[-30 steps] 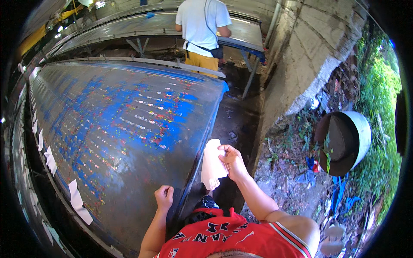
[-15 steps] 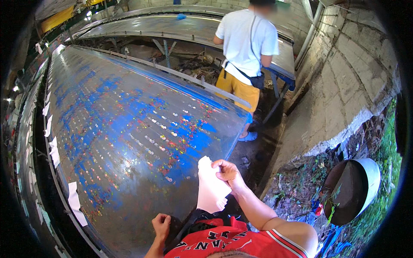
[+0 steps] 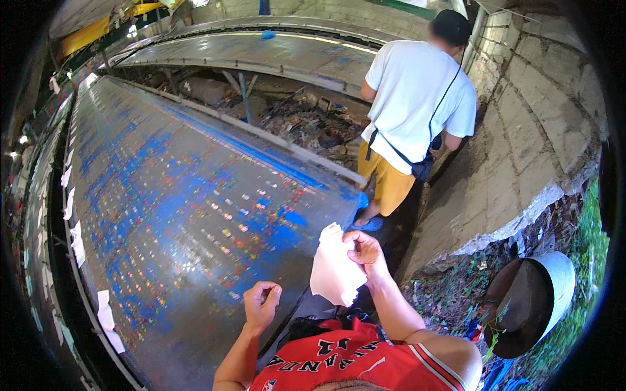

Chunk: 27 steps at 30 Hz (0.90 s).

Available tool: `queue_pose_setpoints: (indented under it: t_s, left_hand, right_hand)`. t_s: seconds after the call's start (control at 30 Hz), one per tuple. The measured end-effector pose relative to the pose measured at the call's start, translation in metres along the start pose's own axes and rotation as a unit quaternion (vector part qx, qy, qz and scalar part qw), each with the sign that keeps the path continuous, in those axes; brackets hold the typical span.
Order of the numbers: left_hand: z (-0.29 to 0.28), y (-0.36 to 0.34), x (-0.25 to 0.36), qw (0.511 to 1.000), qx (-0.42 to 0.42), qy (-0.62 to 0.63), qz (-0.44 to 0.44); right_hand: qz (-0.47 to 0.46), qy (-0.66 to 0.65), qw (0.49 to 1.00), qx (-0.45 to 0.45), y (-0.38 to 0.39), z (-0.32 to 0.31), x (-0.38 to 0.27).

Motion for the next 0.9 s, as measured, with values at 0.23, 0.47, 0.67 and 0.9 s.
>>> queue_pose_setpoints:
  t_s: [0.23,0.47,0.67,0.9]
  left_hand:
    - [0.152,-0.072,0.054,0.988,-0.098,0.117,-0.007]
    - [0.291,-0.159,0.088,0.987,-0.092,-0.043,0.125]
    - [0.362,-0.200,0.093,0.981,-0.107,-0.108,0.118]
    - [0.403,-0.249,0.074,0.982,-0.142,-0.102,0.072]
  right_hand:
    - [-0.022,0.053,0.998,-0.002,-0.023,-0.075,-0.065]
    - [0.011,0.168,0.985,-0.021,-0.048,-0.154,-0.137]
    - [-0.022,0.207,0.978,-0.021,-0.067,-0.208,-0.185]
    - [-0.035,0.229,0.973,-0.008,-0.093,-0.258,-0.206]
Point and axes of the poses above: each hand's wrist, its own y-axis away from the middle knuckle, its own z-axis out of the palm, x = y × z, the point moved 7 cm from there along -y, towards the middle knuckle, and after that the axes turned 4 degrees about -x, right-handed, at the moved point
